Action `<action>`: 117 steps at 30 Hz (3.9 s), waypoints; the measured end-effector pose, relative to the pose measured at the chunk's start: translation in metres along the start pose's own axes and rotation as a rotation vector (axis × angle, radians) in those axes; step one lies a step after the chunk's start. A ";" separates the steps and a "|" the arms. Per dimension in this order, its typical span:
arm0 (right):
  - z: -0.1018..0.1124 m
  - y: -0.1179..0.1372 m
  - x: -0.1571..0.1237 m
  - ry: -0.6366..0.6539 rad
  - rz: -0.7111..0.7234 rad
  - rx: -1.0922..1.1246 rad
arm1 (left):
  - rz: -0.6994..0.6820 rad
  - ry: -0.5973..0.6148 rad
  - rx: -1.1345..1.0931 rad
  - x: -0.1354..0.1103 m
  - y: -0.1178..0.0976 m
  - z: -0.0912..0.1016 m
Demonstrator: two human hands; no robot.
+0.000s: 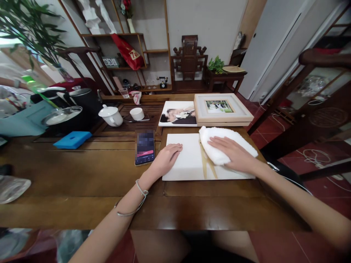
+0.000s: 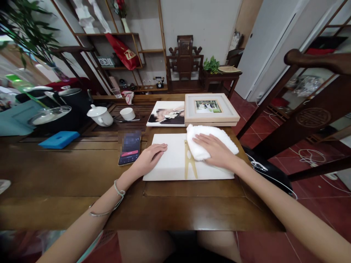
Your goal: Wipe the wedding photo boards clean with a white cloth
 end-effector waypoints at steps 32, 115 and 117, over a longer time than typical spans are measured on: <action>0.000 0.010 -0.030 -0.039 -0.008 -0.017 | -0.004 -0.020 -0.105 0.001 0.000 -0.002; 0.003 0.075 -0.065 0.143 -0.119 -0.078 | -0.012 0.000 -0.101 0.001 0.004 -0.004; 0.005 0.053 -0.044 0.150 -0.170 -0.042 | -0.011 0.003 -0.111 0.001 0.003 -0.003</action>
Point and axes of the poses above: each hand's wrist, its own x-axis towards the middle knuckle, its own z-axis out of the back of the hand, y = z × x, the point moved 4 cm from there along x, towards the middle knuckle, and after that the axes turned 4 degrees about y, right-handed, at the moved point
